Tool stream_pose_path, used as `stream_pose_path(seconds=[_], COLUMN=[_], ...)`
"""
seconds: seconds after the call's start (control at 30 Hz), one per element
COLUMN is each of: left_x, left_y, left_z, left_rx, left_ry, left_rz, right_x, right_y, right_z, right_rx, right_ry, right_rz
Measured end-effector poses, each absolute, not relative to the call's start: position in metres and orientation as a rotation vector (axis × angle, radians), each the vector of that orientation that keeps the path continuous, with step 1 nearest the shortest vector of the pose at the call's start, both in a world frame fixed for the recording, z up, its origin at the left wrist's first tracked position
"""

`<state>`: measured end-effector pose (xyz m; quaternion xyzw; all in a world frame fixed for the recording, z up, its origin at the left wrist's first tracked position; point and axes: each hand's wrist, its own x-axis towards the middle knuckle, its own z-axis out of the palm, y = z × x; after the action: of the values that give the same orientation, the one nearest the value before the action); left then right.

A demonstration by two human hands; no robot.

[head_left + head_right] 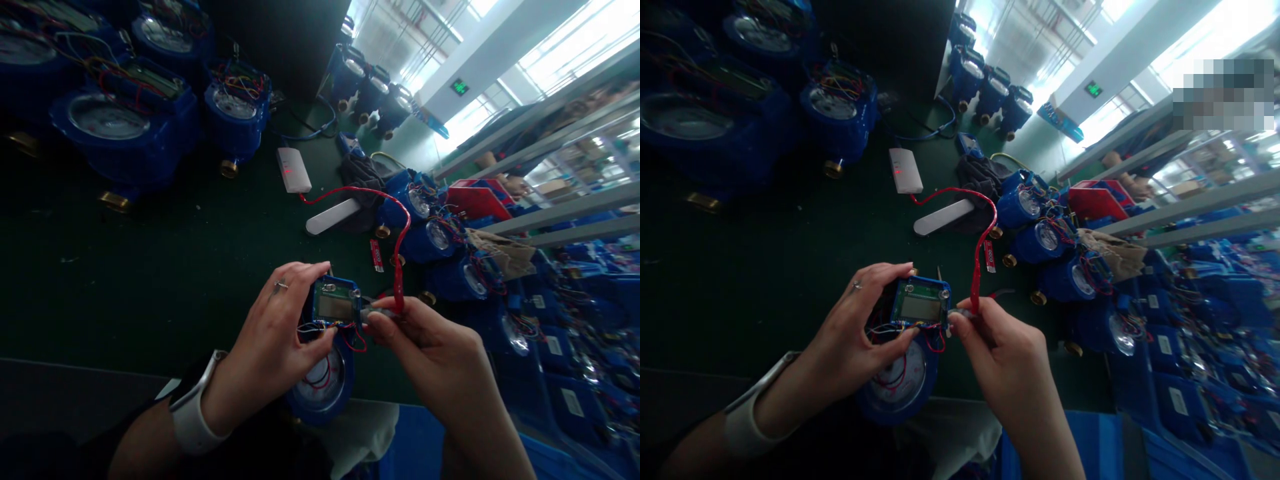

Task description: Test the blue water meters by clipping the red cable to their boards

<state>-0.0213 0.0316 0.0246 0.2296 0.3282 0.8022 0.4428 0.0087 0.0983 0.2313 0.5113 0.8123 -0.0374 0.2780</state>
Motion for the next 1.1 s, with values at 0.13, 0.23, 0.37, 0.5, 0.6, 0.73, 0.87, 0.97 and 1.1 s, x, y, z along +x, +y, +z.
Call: stream_pose_path(seconds=[0.13, 0.23, 0.37, 0.5, 0.6, 0.73, 0.87, 0.97, 1.1], left_x=[-0.021, -0.021, -0.022, -0.022, -0.022, -0.021, -0.022, -0.022, -0.022], left_y=[0.032, 0.032, 0.032, 0.032, 0.031, 0.030, 0.031, 0.031, 0.031], left_z=[0.024, 0.025, 0.025, 0.025, 0.025, 0.024, 0.024, 0.024, 0.025], left_rx=[0.576, 0.566, 0.563, 0.572, 0.578, 0.567, 0.549, 0.550, 0.551], left_ry=[0.808, 0.817, 0.814, 0.819, 0.824, 0.824, 0.815, 0.819, 0.814], left_rz=[1.986, 1.994, 1.993, 1.988, 1.987, 1.993, 1.985, 1.982, 1.988], right_x=[0.011, 0.013, 0.010, 0.003, 0.001, 0.007, 0.017, 0.018, 0.013], right_y=[0.095, 0.093, 0.095, 0.101, 0.104, 0.100, 0.095, 0.093, 0.096], right_z=[0.233, 0.233, 0.232, 0.231, 0.232, 0.231, 0.227, 0.226, 0.230], right_rx=[1.323, 1.245, 1.144, 1.119, 1.100, 1.151, 1.203, 1.197, 1.268], right_ry=[2.192, 2.228, 2.277, 2.252, 2.238, 2.255, 2.307, 2.331, 2.313], right_rz=[0.003, 0.089, 0.130, 0.039, 0.008, 0.037, -0.045, -0.079, -0.158])
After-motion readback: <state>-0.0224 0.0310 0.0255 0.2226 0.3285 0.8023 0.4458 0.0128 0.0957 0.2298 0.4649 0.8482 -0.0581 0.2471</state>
